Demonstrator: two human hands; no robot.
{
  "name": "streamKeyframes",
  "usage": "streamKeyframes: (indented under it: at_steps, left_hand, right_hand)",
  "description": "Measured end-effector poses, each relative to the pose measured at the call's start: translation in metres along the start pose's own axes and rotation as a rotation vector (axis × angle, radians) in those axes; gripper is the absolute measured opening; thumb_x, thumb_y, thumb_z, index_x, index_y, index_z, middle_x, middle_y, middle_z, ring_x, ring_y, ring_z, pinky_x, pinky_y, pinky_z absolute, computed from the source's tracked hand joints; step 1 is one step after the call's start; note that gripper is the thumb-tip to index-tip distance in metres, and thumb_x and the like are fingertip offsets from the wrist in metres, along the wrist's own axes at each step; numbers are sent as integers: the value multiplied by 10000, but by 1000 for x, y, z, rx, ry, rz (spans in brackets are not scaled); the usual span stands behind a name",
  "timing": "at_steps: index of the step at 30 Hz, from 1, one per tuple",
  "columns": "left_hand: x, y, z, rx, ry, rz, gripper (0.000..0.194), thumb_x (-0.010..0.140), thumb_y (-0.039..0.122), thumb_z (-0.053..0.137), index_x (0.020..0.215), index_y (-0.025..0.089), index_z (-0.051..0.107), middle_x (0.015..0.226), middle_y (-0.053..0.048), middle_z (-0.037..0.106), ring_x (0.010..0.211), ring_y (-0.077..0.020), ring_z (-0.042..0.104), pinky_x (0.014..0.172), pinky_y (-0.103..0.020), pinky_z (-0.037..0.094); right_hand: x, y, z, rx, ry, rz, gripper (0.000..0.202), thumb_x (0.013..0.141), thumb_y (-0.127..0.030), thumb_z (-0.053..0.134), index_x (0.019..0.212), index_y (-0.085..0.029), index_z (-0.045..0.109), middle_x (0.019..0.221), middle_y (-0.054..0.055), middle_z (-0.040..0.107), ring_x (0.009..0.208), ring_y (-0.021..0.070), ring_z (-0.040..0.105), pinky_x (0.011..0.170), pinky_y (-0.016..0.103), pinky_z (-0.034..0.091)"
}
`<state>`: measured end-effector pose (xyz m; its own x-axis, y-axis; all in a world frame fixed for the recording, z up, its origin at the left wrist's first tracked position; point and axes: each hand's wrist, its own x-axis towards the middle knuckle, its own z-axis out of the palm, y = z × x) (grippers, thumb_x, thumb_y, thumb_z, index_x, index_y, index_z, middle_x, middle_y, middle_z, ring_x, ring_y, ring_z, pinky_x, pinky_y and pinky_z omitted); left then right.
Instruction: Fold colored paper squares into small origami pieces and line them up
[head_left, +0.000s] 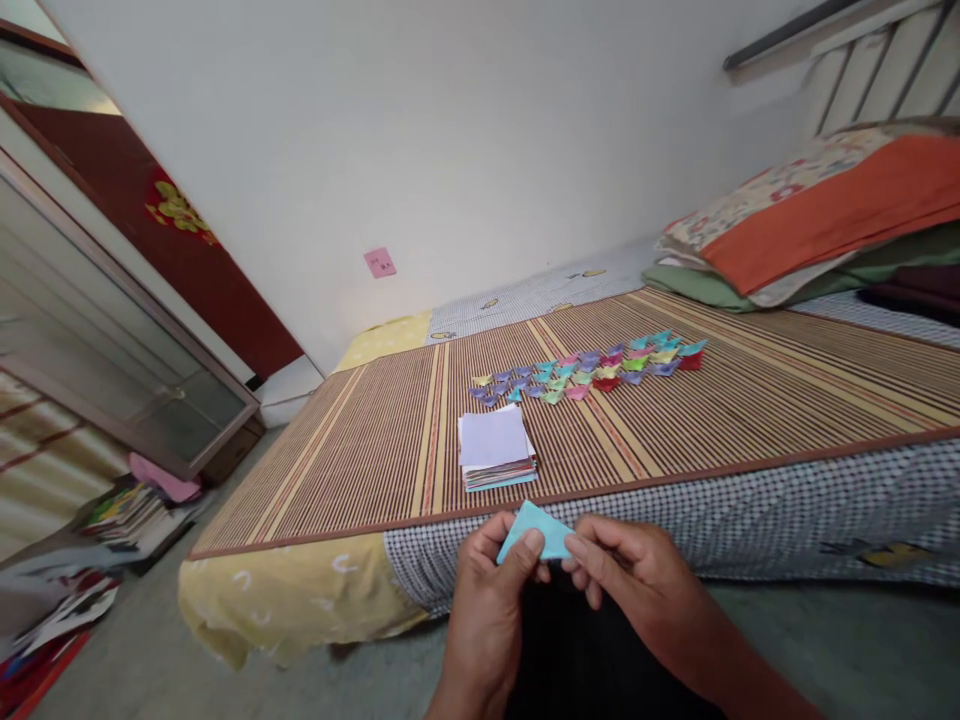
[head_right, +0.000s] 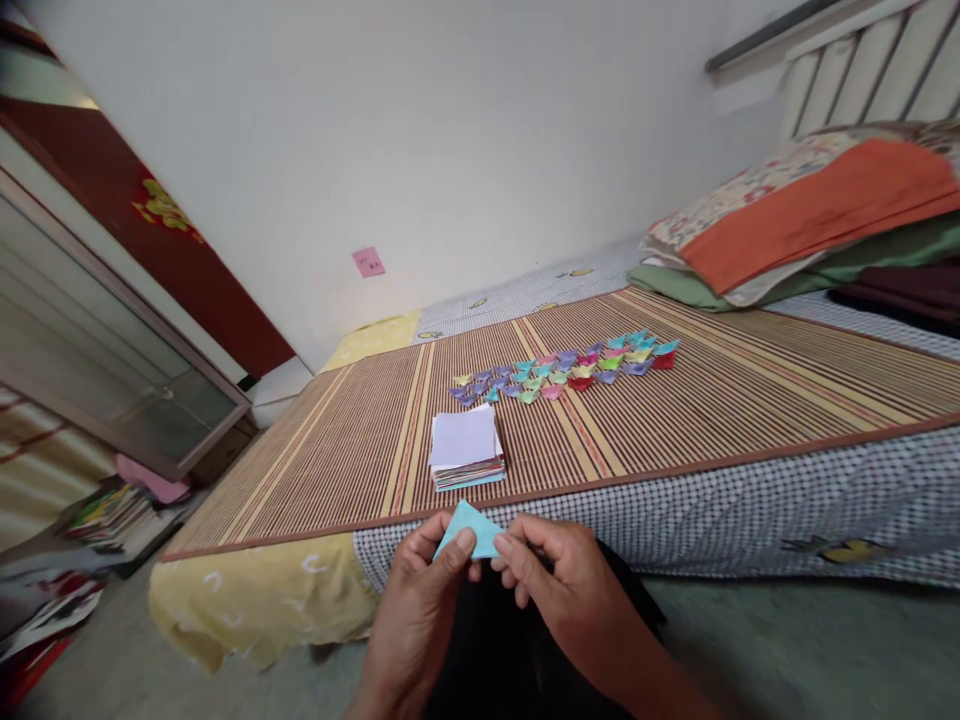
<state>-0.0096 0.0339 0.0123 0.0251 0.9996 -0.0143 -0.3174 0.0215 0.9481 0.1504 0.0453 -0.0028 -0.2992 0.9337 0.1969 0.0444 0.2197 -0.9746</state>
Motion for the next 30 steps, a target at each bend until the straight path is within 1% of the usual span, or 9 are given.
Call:
streamKeyframes:
  at_steps: [5,9,10,13,17,21,25,28,30]
  left_hand:
    - [-1,1,-4,154,3,34,344,855,411,748,682,161,587,680,12,553,664,-126,454,665,-239,374]
    - [-6,5,2,311,0,26,352,837,423,751,672,166,574,644,31,501,629,-119,409,609,-229,343]
    - [-7,6,4,340,-7,23,351,834,419,748,666,168,571,634,35,485,618,-117,395,595,-228,335]
    - [-9,5,9,387,17,50,352,822,410,750,638,166,576,610,37,475,603,-116,388,575,-228,333]
    - [-7,-1,7,278,104,9,349,738,389,829,620,163,592,555,31,551,555,-109,454,571,-225,370]
    - [-8,-4,5,112,128,-52,299,693,360,871,682,153,655,599,-32,706,585,-151,620,617,-239,459]
    - [-11,-1,7,129,126,-17,283,727,366,849,654,144,690,560,-49,717,570,-158,655,607,-235,473]
    - [-12,1,7,129,124,10,315,707,353,870,597,158,647,563,-49,727,559,-152,657,596,-230,475]
    - [-13,2,5,100,98,4,297,678,335,897,649,159,660,613,-50,752,594,-160,684,607,-230,487]
  right_hand:
    - [-2,6,-13,-23,19,13,330,973,-394,545,716,-196,604,647,-14,586,626,150,581,603,261,460]
    - [1,2,-13,-14,-1,8,232,923,-413,629,979,-196,689,800,9,669,739,177,622,675,280,501]
    - [2,-1,-10,-37,6,-6,222,918,-404,636,964,-195,696,803,9,666,730,174,612,663,277,492]
    - [4,-7,3,-103,109,-108,255,942,-365,586,760,-197,650,721,-6,602,663,153,576,614,260,454]
    - [3,-5,18,-205,251,-195,277,979,-345,524,744,-210,581,642,-26,573,594,143,574,579,250,443]
    - [4,2,22,-278,344,-240,269,985,-343,512,748,-222,548,599,-38,566,534,135,562,532,241,428]
    - [6,3,18,-292,328,-251,273,982,-354,517,744,-225,546,584,-41,549,523,136,545,529,241,427]
    - [8,3,14,-244,299,-204,279,988,-375,507,757,-223,544,599,-38,546,539,138,546,528,238,432]
    - [8,4,10,-218,276,-177,291,993,-390,504,759,-221,546,607,-38,538,551,139,540,531,238,430]
